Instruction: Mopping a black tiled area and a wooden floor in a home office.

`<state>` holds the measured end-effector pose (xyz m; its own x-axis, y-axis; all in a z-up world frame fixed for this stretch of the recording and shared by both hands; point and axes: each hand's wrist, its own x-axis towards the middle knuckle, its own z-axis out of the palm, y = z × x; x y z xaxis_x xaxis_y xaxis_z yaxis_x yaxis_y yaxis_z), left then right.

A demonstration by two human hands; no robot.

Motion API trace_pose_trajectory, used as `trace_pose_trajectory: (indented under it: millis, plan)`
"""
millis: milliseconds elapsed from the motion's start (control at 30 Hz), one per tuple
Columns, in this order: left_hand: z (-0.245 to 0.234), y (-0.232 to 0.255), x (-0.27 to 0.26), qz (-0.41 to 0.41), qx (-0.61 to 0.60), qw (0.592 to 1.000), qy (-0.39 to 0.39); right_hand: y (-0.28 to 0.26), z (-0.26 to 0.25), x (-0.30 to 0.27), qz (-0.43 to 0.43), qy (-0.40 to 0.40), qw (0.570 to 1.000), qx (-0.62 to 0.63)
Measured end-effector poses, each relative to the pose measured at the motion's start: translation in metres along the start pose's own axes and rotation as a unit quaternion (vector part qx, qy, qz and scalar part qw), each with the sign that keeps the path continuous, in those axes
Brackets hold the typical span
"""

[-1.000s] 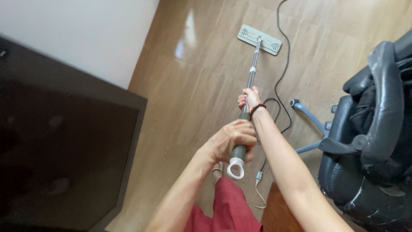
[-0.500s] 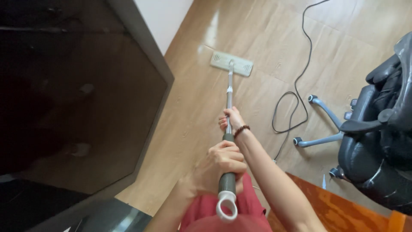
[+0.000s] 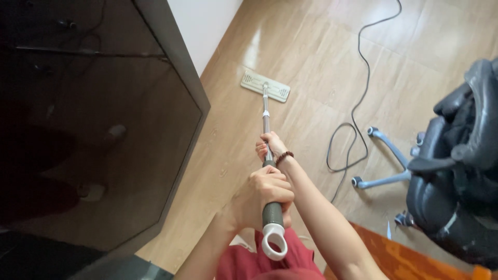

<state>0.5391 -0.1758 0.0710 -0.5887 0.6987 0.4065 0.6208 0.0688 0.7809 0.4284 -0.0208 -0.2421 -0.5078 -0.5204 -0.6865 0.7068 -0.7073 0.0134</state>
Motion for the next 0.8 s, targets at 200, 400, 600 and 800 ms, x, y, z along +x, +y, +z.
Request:
trace_pose_trajectory:
  millis: [200, 400, 600, 800]
  plan:
    - [-0.020, -0.103, 0.057, -0.012, 0.009, 1.000, 0.007, -0.100, 0.030, 0.080, -0.095, 0.054, 0.988, -0.109]
    - [-0.024, -0.218, 0.123, -0.043, 0.018, 0.998, 0.044, -0.229, 0.045, 0.155, -0.165, 0.102, 0.965, -0.175]
    - [-0.022, -0.275, 0.160, -0.071, 0.023, 0.995, 0.059, -0.300, 0.050, 0.184, -0.188, 0.110, 0.957, -0.191]
    - [-0.005, -0.265, 0.163, -0.070, 0.029, 0.996, 0.055, -0.298, 0.044, 0.155, -0.166, 0.104, 0.968, -0.159]
